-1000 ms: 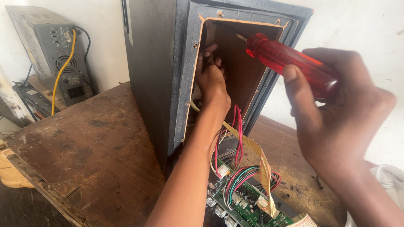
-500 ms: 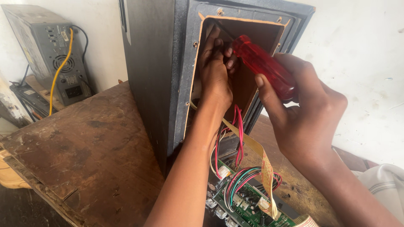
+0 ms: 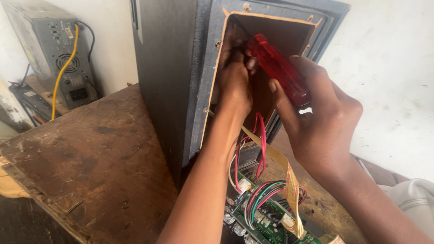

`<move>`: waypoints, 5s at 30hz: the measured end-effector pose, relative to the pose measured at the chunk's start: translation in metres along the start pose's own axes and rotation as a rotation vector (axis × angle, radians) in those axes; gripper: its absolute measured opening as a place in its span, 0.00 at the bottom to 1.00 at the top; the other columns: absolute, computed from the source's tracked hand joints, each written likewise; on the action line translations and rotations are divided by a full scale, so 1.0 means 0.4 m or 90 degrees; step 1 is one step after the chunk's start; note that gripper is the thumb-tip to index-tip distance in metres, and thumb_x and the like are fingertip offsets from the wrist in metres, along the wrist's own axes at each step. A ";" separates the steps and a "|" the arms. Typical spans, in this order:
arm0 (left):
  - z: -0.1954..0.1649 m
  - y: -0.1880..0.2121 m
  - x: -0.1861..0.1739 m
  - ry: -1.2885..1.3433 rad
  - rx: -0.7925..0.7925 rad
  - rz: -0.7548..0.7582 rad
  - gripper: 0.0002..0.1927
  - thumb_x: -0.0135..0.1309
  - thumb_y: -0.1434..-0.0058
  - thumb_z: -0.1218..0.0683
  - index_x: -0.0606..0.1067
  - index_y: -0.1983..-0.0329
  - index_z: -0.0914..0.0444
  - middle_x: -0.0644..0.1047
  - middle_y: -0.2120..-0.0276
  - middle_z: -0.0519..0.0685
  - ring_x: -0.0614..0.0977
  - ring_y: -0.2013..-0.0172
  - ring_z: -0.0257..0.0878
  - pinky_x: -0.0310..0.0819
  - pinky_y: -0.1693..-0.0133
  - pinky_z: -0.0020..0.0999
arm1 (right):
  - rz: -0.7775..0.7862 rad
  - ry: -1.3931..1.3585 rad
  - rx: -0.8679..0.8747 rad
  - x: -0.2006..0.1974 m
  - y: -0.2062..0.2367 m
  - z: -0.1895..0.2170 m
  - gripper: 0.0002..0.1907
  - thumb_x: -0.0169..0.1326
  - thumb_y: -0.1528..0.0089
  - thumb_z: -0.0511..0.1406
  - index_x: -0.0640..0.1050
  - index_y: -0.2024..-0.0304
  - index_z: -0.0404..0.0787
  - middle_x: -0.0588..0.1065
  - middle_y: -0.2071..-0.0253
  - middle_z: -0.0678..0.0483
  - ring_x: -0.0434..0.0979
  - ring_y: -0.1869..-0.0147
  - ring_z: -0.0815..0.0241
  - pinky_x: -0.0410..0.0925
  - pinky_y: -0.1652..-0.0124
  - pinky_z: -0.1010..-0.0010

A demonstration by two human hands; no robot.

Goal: The person removes a speaker from a wooden enclosure, places it on the table, and then uses a screwdriver to tighten screws inside the enclosure. The person handles the speaker, circuit board, and screws during the process.

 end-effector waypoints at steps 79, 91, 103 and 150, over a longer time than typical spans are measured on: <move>0.088 -0.077 0.019 0.079 -0.186 -0.140 0.14 0.57 0.33 0.43 0.72 0.71 0.52 0.67 0.79 0.36 0.64 0.78 0.29 0.55 0.74 0.25 | 0.021 0.142 -0.103 -0.057 -0.120 0.032 0.18 0.66 0.38 0.24 0.70 0.53 0.28 0.78 0.59 0.35 0.81 0.62 0.37 0.72 0.64 0.55; 0.062 -0.076 0.036 0.087 -0.179 -0.055 0.19 0.59 0.37 0.38 0.70 0.73 0.52 0.63 0.80 0.36 0.60 0.79 0.30 0.51 0.76 0.27 | 0.048 0.103 -0.101 -0.052 -0.112 0.032 0.14 0.62 0.36 0.24 0.69 0.55 0.28 0.78 0.61 0.36 0.81 0.61 0.36 0.72 0.63 0.54; 0.051 -0.064 0.046 0.073 -0.159 -0.102 0.16 0.55 0.33 0.41 0.72 0.69 0.54 0.64 0.77 0.37 0.62 0.76 0.30 0.59 0.72 0.26 | 0.008 0.141 -0.142 -0.050 -0.105 0.010 0.17 0.61 0.32 0.23 0.65 0.50 0.29 0.74 0.53 0.32 0.79 0.54 0.34 0.71 0.59 0.54; 0.035 -0.027 0.045 0.063 -0.155 -0.026 0.19 0.57 0.35 0.39 0.67 0.74 0.51 0.60 0.79 0.36 0.60 0.77 0.30 0.54 0.74 0.27 | 0.028 0.096 -0.171 -0.058 -0.122 0.023 0.17 0.63 0.38 0.19 0.72 0.50 0.26 0.75 0.54 0.36 0.79 0.57 0.37 0.72 0.57 0.56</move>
Point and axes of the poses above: each hand's wrist, its own y-axis away from the middle knuckle, its own x-axis out of the palm, z = x × y, the point moved 4 cm from there along -y, towards the middle knuckle
